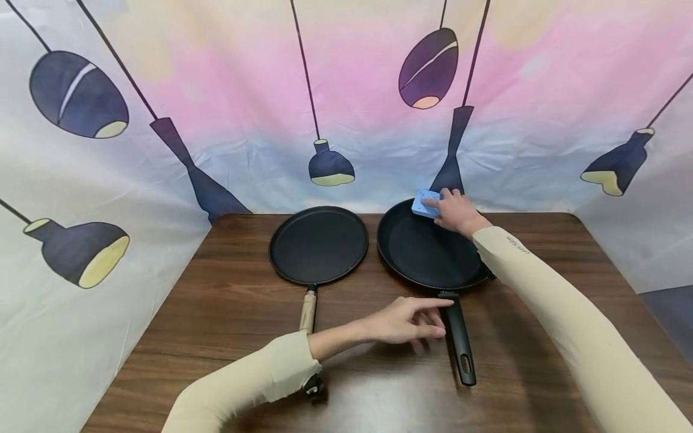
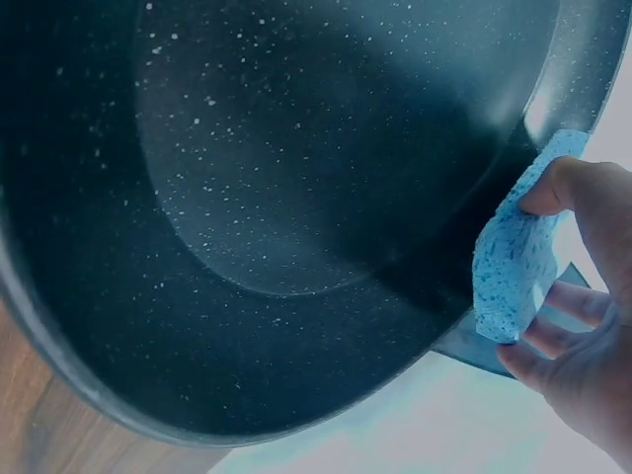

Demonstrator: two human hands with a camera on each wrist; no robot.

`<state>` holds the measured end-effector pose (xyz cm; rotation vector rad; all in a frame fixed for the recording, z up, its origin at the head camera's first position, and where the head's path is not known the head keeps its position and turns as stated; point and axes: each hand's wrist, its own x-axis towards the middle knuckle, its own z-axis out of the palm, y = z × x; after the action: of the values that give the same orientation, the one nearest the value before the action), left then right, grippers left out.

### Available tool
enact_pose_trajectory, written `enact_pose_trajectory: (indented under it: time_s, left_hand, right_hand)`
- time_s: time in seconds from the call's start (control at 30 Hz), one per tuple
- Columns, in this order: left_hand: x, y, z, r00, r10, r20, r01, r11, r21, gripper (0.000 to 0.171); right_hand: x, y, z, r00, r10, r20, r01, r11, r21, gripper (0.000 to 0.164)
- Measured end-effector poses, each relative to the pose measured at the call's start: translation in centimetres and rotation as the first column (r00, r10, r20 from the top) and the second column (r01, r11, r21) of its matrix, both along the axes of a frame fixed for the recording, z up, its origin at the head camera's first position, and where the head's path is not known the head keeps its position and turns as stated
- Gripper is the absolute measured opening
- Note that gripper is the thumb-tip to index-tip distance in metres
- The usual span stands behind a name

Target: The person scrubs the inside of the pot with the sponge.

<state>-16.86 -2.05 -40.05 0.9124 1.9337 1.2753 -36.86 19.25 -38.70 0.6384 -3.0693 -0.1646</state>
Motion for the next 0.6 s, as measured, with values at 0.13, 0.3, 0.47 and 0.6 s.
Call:
enact_pose_trajectory:
  time_s: [0.13, 0.3, 0.47, 0.6]
  left_hand:
    - [0.6, 1.2, -0.8, 0.983, 0.027, 0.179, -0.028, 1.000, 0.004, 0.057]
    - [1.6, 2.5, -1.3, 0.928, 0.127, 0.351, -0.158, 0.985, 0.062, 0.053]
    - [2.2, 3.5, -1.4, 0.839, 0.246, 0.485, -0.331, 0.939, 0.096, 0.047]
    - [2.2, 4.2, -1.4, 0.776, 0.285, 0.562, -0.398, 0.913, 0.087, 0.045]
  right_hand:
    - [-0.1, 0.4, -0.3, 1.000, -0.002, 0.007, 0.003, 1.000, -0.020, 0.060]
    - [0.0, 1.2, -0.3, 0.999, -0.021, 0.029, 0.022, 0.999, -0.039, 0.060]
    - [-0.1, 2.2, 0.2, 0.998, -0.057, 0.029, 0.058, 0.997, -0.049, 0.059]
    - [-0.1, 2.8, 0.3, 0.996, -0.073, 0.051, 0.076, 0.996, -0.054, 0.059]
